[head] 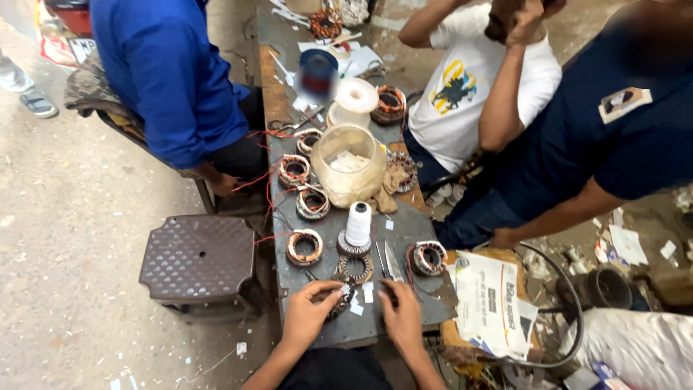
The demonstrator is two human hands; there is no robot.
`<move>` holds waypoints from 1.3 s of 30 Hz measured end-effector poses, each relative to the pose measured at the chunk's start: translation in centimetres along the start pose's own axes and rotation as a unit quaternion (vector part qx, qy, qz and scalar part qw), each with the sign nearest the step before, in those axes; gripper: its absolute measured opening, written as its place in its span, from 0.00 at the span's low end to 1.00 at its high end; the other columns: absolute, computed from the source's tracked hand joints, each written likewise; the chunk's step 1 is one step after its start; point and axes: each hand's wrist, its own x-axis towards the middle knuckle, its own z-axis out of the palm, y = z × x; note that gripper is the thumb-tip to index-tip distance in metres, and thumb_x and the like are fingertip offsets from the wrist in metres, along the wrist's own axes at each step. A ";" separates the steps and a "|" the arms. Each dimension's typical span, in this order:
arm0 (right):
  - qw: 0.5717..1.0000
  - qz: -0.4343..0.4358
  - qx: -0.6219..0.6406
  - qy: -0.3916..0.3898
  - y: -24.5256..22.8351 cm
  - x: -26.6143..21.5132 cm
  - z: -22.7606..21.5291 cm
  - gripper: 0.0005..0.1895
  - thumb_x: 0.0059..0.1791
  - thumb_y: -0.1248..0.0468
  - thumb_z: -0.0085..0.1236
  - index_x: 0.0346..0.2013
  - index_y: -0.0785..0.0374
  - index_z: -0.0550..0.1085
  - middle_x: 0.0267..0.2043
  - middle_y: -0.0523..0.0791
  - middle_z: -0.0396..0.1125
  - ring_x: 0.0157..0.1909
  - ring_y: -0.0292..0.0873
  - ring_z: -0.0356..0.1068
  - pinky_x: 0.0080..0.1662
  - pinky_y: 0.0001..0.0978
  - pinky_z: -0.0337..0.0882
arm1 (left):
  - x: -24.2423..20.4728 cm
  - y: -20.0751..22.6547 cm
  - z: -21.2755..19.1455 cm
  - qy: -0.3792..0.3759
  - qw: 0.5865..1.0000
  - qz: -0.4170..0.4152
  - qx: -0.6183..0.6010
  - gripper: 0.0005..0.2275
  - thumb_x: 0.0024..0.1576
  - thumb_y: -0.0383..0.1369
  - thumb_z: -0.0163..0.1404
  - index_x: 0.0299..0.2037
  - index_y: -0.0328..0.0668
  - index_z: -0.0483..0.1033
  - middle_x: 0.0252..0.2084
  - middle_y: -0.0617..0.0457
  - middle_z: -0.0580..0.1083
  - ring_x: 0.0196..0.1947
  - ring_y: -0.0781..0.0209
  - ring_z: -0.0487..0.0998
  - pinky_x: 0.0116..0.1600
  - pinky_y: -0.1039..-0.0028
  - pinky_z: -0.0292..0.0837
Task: The person inserts small white insulating pieces into slots on a circular stator core and uses shears to trim protruding wire ends. The person repeats this process on multiple stator units while seated at a shared workbench with other workers.
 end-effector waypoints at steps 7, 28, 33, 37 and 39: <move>0.959 0.006 -0.260 -0.109 7.1 -2.2 -0.3 0.35 0.42 0.73 0.58 0.64 0.64 0.64 0.55 0.60 0.60 0.55 0.65 0.65 0.56 0.48 0.67 | 1.7 -2.8 -0.3 -0.037 0.990 -0.061 -0.118 0.10 0.56 0.25 0.56 0.46 0.29 0.82 0.33 0.47 0.83 0.32 0.65 0.84 0.39 0.77 0.79; 0.945 0.237 0.215 -0.061 0.5 -3.6 -4.8 0.37 0.45 0.68 0.68 0.67 0.66 0.65 0.28 0.40 0.66 0.24 0.32 0.61 0.25 0.25 0.62 | 1.8 3.8 0.0 -0.029 0.992 0.001 -0.124 0.10 0.58 0.27 0.57 0.48 0.30 0.82 0.37 0.53 0.81 0.34 0.70 0.80 0.41 0.80 0.77; 0.872 0.149 0.417 -0.211 -3.8 -6.1 -2.8 0.43 0.52 0.63 0.57 0.76 0.60 0.46 0.27 0.46 0.69 0.18 0.34 0.64 0.21 0.23 0.64 | 1.6 8.5 0.2 -0.036 0.983 0.021 -0.178 0.12 0.56 0.24 0.59 0.50 0.31 0.81 0.36 0.54 0.80 0.34 0.74 0.79 0.40 0.83 0.75; 0.869 0.107 0.433 -0.216 -4.0 -6.7 -0.1 0.50 0.53 0.58 0.57 0.78 0.52 0.33 0.30 0.49 0.69 0.22 0.36 0.65 0.23 0.22 0.63 | 1.5 11.6 0.4 -0.030 0.985 0.063 -0.159 0.14 0.55 0.24 0.60 0.52 0.33 0.81 0.37 0.56 0.80 0.34 0.76 0.77 0.41 0.85 0.74; 0.821 0.130 0.498 -0.246 -3.7 -6.4 0.3 0.53 0.52 0.49 0.59 0.79 0.54 0.36 0.32 0.51 0.71 0.22 0.36 0.66 0.25 0.23 0.64 | 1.4 12.4 0.5 -0.022 0.989 0.069 -0.127 0.14 0.55 0.24 0.60 0.51 0.35 0.82 0.36 0.57 0.79 0.33 0.77 0.76 0.39 0.85 0.73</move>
